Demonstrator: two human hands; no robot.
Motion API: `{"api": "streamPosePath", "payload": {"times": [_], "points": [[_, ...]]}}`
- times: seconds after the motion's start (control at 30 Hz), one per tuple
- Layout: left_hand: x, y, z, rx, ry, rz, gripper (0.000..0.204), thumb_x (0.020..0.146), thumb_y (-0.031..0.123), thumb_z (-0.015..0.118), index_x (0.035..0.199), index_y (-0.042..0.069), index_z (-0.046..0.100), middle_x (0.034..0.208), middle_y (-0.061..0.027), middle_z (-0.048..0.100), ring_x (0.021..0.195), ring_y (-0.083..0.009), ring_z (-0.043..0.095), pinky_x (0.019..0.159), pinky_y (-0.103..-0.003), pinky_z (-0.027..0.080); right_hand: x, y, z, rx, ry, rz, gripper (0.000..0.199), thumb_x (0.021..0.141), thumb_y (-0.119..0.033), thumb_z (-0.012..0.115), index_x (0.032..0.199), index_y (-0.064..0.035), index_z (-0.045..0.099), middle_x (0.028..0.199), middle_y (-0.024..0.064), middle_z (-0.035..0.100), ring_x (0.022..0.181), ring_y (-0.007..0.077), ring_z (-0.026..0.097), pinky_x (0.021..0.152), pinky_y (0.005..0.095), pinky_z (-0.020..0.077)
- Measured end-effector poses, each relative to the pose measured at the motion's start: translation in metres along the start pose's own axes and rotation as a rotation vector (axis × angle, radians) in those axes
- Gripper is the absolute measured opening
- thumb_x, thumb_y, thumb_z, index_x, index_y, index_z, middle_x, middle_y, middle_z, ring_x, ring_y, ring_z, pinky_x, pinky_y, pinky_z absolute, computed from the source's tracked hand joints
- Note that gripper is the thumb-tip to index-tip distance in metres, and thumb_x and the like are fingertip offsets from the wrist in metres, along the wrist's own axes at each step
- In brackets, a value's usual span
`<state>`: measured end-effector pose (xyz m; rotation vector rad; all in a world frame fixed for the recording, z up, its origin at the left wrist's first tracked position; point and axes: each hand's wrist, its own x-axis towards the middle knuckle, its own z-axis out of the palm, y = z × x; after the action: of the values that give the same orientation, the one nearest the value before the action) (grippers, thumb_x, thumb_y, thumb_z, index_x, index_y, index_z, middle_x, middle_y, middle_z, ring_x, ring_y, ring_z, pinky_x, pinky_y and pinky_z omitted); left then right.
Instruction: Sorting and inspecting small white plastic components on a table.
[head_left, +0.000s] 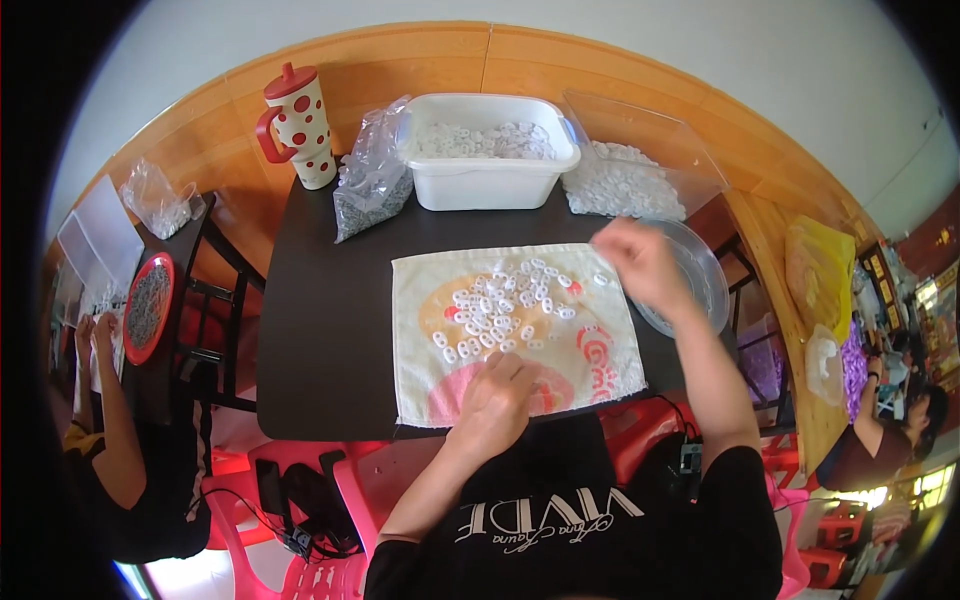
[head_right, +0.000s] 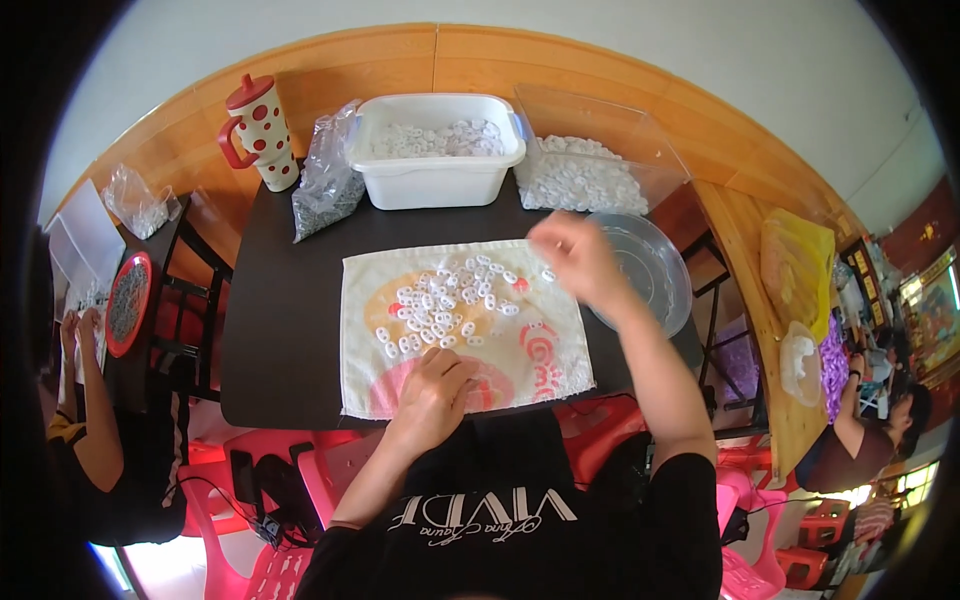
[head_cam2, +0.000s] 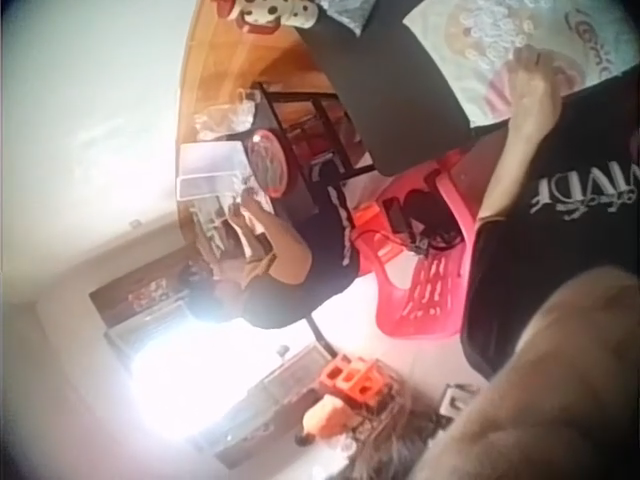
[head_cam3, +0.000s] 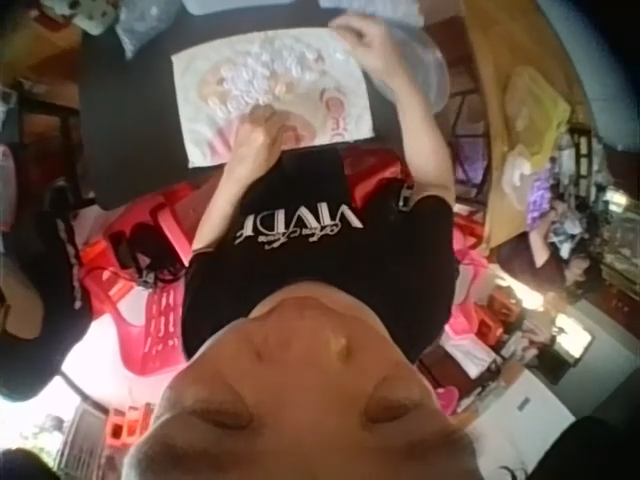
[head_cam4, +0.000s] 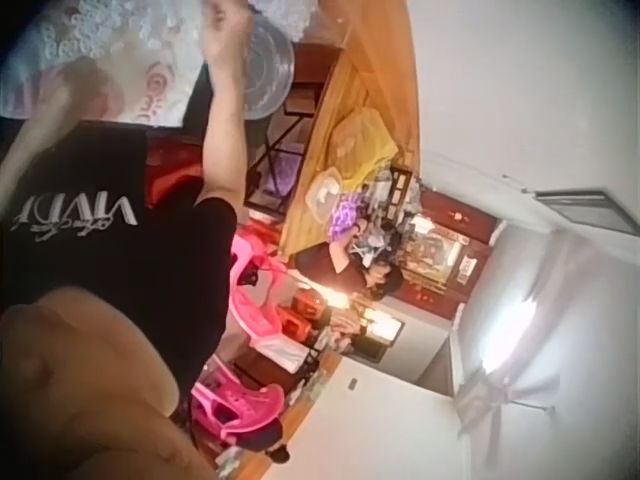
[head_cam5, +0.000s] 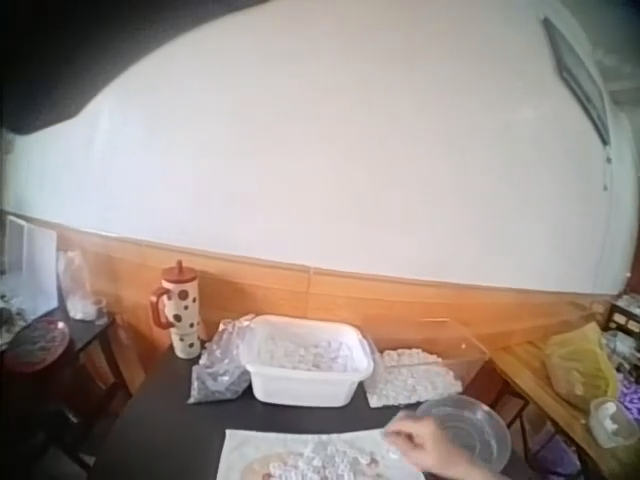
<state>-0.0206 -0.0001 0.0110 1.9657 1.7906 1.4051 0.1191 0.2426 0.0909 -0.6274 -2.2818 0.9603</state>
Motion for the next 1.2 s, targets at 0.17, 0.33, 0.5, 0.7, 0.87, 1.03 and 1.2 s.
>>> {"api": "streamPosePath", "payload": {"times": [0.17, 0.33, 0.5, 0.7, 0.87, 1.03, 1.2], "points": [[0.001, 0.001, -0.001, 0.008, -0.007, 0.012, 0.019, 0.073, -0.006, 0.070, 0.091, -0.001, 0.067, 0.084, -0.0148, 0.059, 0.080, -0.0353, 0.059, 0.068, -0.042, 0.050, -0.034, 0.005, 0.052, -0.422, -0.173, -0.280, 0.014, 0.079, 0.001, 0.066, 0.092, -0.0011, 0.068, 0.091, 0.0140, 0.061, 0.092, 0.0339, 0.060, 0.077, 0.0429, 0.0497], [0.000, 0.000, 0.001, -0.009, 0.005, -0.005, 0.020, 0.073, -0.005, 0.072, 0.092, -0.001, 0.068, 0.085, -0.0143, 0.060, 0.080, -0.0342, 0.059, 0.068, -0.041, 0.050, -0.042, -0.005, 0.069, -0.561, -0.164, -0.223, 0.015, 0.079, -0.001, 0.069, 0.094, -0.0010, 0.068, 0.094, 0.0127, 0.059, 0.097, 0.0335, 0.057, 0.085, 0.0412, 0.0481], [0.001, 0.002, -0.001, -0.007, 0.004, -0.015, 0.020, 0.073, -0.004, 0.073, 0.093, -0.001, 0.069, 0.085, -0.0136, 0.061, 0.080, -0.0335, 0.060, 0.068, -0.041, 0.050, -0.059, 0.003, 0.056, -0.300, -0.198, -0.232, 0.014, 0.078, -0.001, 0.069, 0.093, -0.0016, 0.068, 0.093, 0.0117, 0.060, 0.094, 0.0329, 0.058, 0.082, 0.0411, 0.0488], [0.000, 0.001, 0.000, 0.022, 0.006, -0.004, 0.020, 0.074, -0.003, 0.073, 0.093, -0.001, 0.069, 0.084, -0.0135, 0.061, 0.080, -0.0338, 0.060, 0.068, -0.041, 0.051, -0.062, 0.006, 0.050, -0.465, -0.078, -0.237, 0.012, 0.078, 0.000, 0.068, 0.090, -0.0018, 0.069, 0.092, 0.0111, 0.060, 0.091, 0.0326, 0.058, 0.079, 0.0407, 0.0492], [0.001, 0.004, 0.000, 0.006, 0.009, -0.013, 0.018, 0.075, -0.003, 0.073, 0.092, -0.001, 0.069, 0.084, -0.0135, 0.061, 0.080, -0.0339, 0.060, 0.068, -0.041, 0.051, -0.067, 0.002, 0.060, -0.589, -0.104, -0.284, 0.010, 0.078, 0.000, 0.068, 0.087, -0.0024, 0.069, 0.094, 0.0110, 0.059, 0.091, 0.0321, 0.057, 0.078, 0.0407, 0.0478], [0.001, 0.004, 0.003, 0.016, 0.032, -0.006, 0.018, 0.075, -0.002, 0.072, 0.093, -0.001, 0.069, 0.083, -0.0131, 0.061, 0.079, -0.0337, 0.060, 0.067, -0.041, 0.050, -0.069, 0.001, 0.062, -0.511, -0.074, -0.294, 0.012, 0.076, 0.001, 0.070, 0.087, -0.0022, 0.067, 0.096, 0.0115, 0.057, 0.094, 0.0325, 0.056, 0.078, 0.0420, 0.0466], [0.015, 0.020, 0.015, 0.154, 0.110, -0.016, 0.019, 0.074, -0.004, 0.068, 0.093, -0.002, 0.068, 0.086, -0.0146, 0.061, 0.079, -0.0340, 0.059, 0.068, -0.041, 0.050, -0.073, -0.002, 0.062, -0.433, -0.018, -0.321, 0.012, 0.074, 0.002, 0.070, 0.084, -0.0020, 0.065, 0.098, 0.0118, 0.057, 0.094, 0.0331, 0.056, 0.078, 0.0418, 0.0458]]}}
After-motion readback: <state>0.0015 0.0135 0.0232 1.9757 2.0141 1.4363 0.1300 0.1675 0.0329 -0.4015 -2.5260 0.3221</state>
